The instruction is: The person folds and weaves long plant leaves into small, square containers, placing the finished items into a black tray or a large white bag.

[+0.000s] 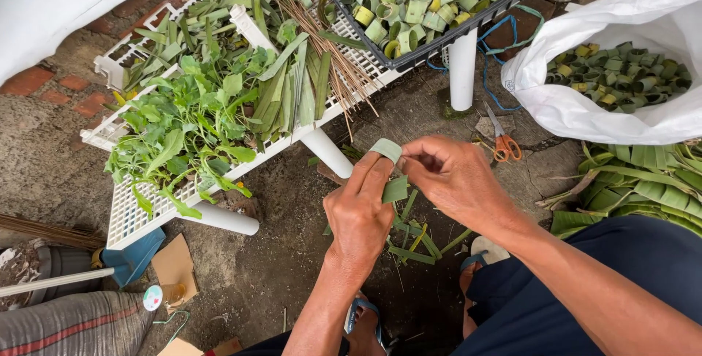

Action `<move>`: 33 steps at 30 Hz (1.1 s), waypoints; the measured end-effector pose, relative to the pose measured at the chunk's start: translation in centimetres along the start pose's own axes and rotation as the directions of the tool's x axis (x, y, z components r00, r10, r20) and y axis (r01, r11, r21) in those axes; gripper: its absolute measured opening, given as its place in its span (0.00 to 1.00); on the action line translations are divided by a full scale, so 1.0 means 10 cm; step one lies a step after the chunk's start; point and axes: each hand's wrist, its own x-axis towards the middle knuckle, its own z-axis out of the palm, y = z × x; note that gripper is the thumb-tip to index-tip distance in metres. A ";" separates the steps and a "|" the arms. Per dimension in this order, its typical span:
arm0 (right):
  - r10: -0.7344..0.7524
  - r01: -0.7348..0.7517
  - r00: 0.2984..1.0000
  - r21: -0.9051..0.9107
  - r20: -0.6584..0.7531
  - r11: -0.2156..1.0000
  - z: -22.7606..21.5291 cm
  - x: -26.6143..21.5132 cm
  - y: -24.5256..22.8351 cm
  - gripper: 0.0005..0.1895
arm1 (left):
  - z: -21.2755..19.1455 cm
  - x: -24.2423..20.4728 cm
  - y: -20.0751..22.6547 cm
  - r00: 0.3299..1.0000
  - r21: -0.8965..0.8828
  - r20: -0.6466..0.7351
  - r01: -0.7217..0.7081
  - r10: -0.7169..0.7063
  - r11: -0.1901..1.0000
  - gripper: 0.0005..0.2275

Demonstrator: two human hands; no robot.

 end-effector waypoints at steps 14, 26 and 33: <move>0.194 -0.194 0.977 0.015 -0.086 0.981 -0.25 0.22 0.11 0.12 | 0.18 0.53 -0.25 0.957 -0.228 0.013 0.284 -0.289 0.931 0.06; 0.304 -0.304 0.951 -0.021 0.058 0.953 -0.21 0.23 0.30 0.08 | 0.85 2.78 -1.09 0.915 -0.216 0.018 0.397 -0.403 0.892 0.09; 0.185 -0.175 0.981 0.141 -0.058 0.974 -0.35 0.22 0.12 0.09 | 0.75 2.68 -0.91 0.826 -0.755 0.262 0.497 -0.499 0.427 0.24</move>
